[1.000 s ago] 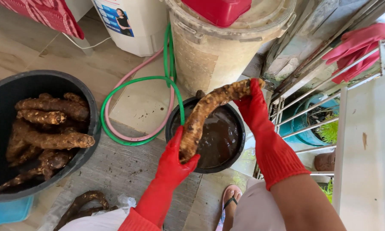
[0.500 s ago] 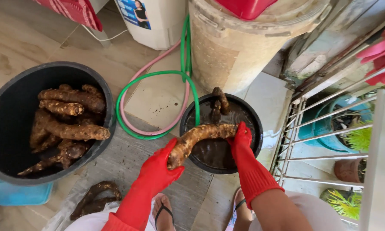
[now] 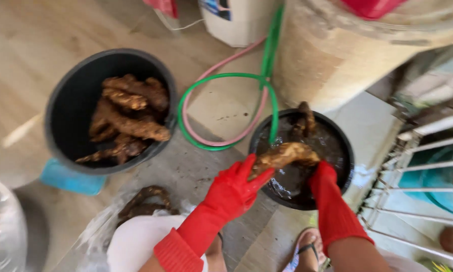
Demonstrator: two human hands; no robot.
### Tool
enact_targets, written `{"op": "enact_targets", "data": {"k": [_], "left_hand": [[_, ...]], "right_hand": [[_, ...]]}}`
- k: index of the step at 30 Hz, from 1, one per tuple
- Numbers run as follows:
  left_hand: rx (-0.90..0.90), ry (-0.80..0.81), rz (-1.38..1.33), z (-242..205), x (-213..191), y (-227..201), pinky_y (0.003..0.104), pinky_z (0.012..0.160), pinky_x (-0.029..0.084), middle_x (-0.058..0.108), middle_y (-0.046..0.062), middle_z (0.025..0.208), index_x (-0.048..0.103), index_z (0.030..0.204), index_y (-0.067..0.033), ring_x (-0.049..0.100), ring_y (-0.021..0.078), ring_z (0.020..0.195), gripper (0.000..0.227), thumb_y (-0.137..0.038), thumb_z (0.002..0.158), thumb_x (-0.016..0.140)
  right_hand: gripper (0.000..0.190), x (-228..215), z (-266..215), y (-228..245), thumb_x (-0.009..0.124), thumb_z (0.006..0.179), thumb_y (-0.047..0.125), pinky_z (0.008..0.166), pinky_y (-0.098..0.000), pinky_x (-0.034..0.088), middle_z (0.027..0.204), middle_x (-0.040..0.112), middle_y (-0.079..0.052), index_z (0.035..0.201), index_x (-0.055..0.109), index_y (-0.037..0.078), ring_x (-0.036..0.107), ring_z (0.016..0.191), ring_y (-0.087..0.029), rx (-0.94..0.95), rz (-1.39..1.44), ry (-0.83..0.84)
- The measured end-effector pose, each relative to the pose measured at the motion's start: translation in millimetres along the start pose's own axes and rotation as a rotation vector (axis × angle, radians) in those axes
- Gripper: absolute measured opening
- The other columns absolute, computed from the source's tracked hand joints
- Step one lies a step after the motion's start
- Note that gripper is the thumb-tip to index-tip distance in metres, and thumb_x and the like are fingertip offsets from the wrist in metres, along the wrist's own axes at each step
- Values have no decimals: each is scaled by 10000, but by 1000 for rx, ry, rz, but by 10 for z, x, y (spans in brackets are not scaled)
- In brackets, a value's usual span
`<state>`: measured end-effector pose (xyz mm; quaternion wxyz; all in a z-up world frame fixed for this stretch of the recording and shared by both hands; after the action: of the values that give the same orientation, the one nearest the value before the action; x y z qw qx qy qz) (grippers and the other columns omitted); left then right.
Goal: Washing and scrubbing large roots in a bucket of water and transferring them to another container.
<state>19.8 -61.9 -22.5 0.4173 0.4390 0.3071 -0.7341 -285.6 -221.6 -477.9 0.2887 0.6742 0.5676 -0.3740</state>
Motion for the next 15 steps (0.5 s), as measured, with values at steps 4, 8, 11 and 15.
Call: {"op": "enact_targets", "data": {"k": [4,8,11,15], "left_hand": [[31,-178,92,81,-436,-15,420,510,585,585,171,1316,553,1411,-392,630,284,815,636,-251,795,633],[6,-141,63,-10,-502,96,453,570,620,566,181,1348,555,1434,-342,654,311,880,749,-279,709,733],[2,-124,52,-48,-532,129,462,615,628,556,210,1344,546,1452,-286,653,329,878,775,-253,706,750],[-60,-65,-22,-89,-556,396,455,742,648,560,217,1353,515,1484,-252,688,359,974,873,-260,657,794]], "right_hand": [[588,-744,-372,186,662,777,666,879,-461,608,1101,754,-43,1174,706,235,727,1104,-278,-87,16,-372],[442,-1114,-567,119,577,896,514,829,-500,625,1069,706,-115,1199,662,203,720,1023,-333,-90,722,-443],[314,-880,-665,56,633,1016,79,812,-583,640,1139,628,-302,1327,599,53,684,981,-456,-29,1733,-171],[453,-1228,-1140,259,684,968,-10,945,-486,567,1228,604,-278,1384,515,-65,643,1084,-375,-260,1706,-112]]}}
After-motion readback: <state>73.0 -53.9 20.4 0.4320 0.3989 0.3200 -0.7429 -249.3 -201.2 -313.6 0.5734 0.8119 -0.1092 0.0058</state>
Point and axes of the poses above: each hand's wrist, its own z-axis towards the middle knuckle, its own x-axis out of the palm, y = z × x, the point moved 10 cm from there along z, towards the middle knuckle
